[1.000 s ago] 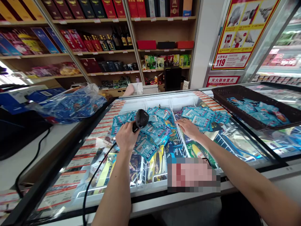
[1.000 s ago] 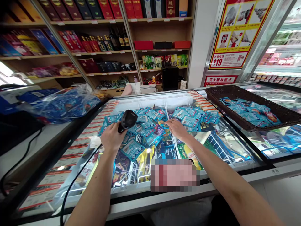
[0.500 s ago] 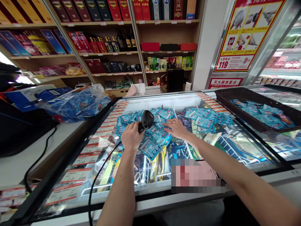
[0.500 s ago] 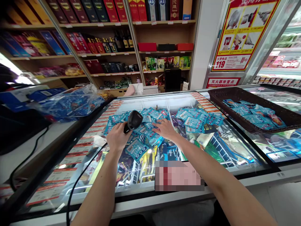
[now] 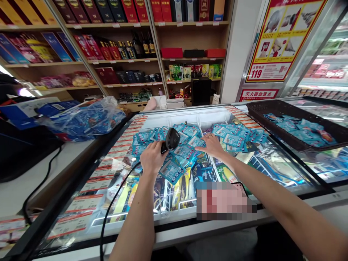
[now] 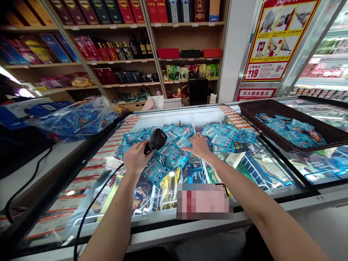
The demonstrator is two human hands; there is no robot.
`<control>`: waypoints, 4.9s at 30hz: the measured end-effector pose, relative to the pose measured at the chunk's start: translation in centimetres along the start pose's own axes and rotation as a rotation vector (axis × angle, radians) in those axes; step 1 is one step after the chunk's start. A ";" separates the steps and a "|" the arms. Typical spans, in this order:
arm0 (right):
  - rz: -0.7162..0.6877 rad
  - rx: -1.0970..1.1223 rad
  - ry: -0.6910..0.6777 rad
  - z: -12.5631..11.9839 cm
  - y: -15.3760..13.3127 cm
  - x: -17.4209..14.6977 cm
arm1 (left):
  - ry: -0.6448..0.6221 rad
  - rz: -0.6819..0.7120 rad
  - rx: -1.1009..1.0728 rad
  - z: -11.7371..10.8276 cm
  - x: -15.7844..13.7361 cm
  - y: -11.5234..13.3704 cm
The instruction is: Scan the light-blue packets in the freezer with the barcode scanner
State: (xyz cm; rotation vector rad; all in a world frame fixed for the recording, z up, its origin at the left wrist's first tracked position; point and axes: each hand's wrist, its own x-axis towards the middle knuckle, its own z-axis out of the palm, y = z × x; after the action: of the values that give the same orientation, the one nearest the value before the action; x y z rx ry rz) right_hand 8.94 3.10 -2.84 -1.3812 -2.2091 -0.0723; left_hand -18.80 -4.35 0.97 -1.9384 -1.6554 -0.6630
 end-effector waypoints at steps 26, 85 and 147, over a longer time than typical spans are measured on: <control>0.208 0.821 0.086 0.0 4.5 -1.0 | -0.193 0.303 -0.092 0.0 -0.2 4.0; -0.381 0.134 -0.064 -2.8 0.6 -2.8 | -0.031 -0.029 0.022 0.1 -0.4 1.4; 0.333 0.996 0.190 -1.0 4.4 -2.0 | -0.174 0.309 -0.113 0.4 -0.5 3.9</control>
State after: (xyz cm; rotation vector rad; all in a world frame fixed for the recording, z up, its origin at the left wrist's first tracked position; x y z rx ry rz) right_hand 13.75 3.24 -3.84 -1.0462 -1.4482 0.8541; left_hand -14.96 -4.95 0.07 -2.3271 -1.3938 -0.4872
